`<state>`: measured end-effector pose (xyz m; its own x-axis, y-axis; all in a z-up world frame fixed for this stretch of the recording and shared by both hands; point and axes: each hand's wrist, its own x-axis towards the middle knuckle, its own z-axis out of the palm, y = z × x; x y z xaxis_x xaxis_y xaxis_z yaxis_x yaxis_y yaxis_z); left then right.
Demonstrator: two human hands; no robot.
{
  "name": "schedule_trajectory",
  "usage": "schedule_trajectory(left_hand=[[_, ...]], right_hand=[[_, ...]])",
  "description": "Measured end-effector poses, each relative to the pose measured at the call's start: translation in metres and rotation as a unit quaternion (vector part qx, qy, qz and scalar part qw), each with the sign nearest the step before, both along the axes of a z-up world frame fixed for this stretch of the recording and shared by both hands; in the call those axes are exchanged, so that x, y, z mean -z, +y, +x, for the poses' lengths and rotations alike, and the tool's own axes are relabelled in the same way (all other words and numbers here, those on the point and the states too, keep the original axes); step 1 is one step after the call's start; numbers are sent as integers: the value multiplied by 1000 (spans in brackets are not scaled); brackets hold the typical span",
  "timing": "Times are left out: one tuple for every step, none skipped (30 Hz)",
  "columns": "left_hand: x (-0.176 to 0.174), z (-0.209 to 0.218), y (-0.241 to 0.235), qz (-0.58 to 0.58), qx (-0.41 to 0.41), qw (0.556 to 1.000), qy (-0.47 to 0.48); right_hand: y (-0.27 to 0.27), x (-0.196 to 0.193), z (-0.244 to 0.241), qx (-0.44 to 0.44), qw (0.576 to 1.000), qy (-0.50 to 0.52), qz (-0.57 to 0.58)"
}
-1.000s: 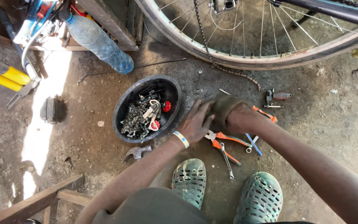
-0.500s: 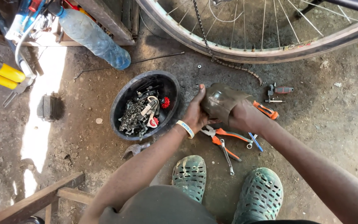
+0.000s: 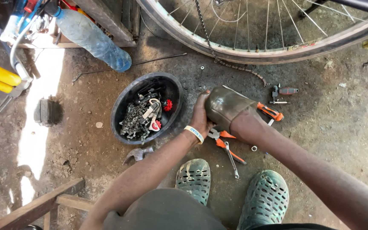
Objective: The person removes the bicycle chain from the rear derailleur and gears, then places it into a black basin. They pour liquid from a metal cup into the basin and agitate the chain and other parts. The person then picks up a small black component and uses a blue brush to clean it.
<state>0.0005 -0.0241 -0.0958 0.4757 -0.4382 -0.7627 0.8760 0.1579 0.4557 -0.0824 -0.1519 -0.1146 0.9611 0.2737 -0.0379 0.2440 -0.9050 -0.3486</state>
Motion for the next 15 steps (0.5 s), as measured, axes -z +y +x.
schedule_trajectory(left_hand=[[1,-1,3,0,2,1000,2],[3,-2,4,0,-8,1000,17],[4,-2,5,0,-18,999,32],[6,-1,5,-1,-14,999,36],[9,0,5,4,-21,999,37],[12,-1,5,8,-30,999,38],[20,3,2,8,-26,999,43],[27,6,-1,2,-36,998,48],[34,10,-5,-4,-45,998,53],[37,13,-6,-3,-41,998,56],[40,16,-8,-2,-38,998,45],[45,15,-6,2,-36,999,37],[38,16,-5,6,-33,998,43],[31,18,-4,4,-24,999,40],[25,21,-3,3,-15,999,36]], right_hand=[[1,-4,1,2,1000,2,0],[1,-8,3,7,1000,-1,0],[0,-12,4,13,1000,-4,-1],[2,-16,4,17,1000,0,-2],[3,-19,3,23,1000,0,-2],[5,-23,1,28,1000,2,-2],[5,-45,5,32,999,6,-4],[6,-68,10,33,999,12,12],[6,-90,16,34,999,19,27],[2,-80,15,39,999,21,28],[-1,-68,15,68,995,40,65],[-2,-56,12,96,988,63,104],[0,-69,10,99,987,70,107],[1,-82,11,91,986,75,118],[3,-95,12,83,985,81,129]])
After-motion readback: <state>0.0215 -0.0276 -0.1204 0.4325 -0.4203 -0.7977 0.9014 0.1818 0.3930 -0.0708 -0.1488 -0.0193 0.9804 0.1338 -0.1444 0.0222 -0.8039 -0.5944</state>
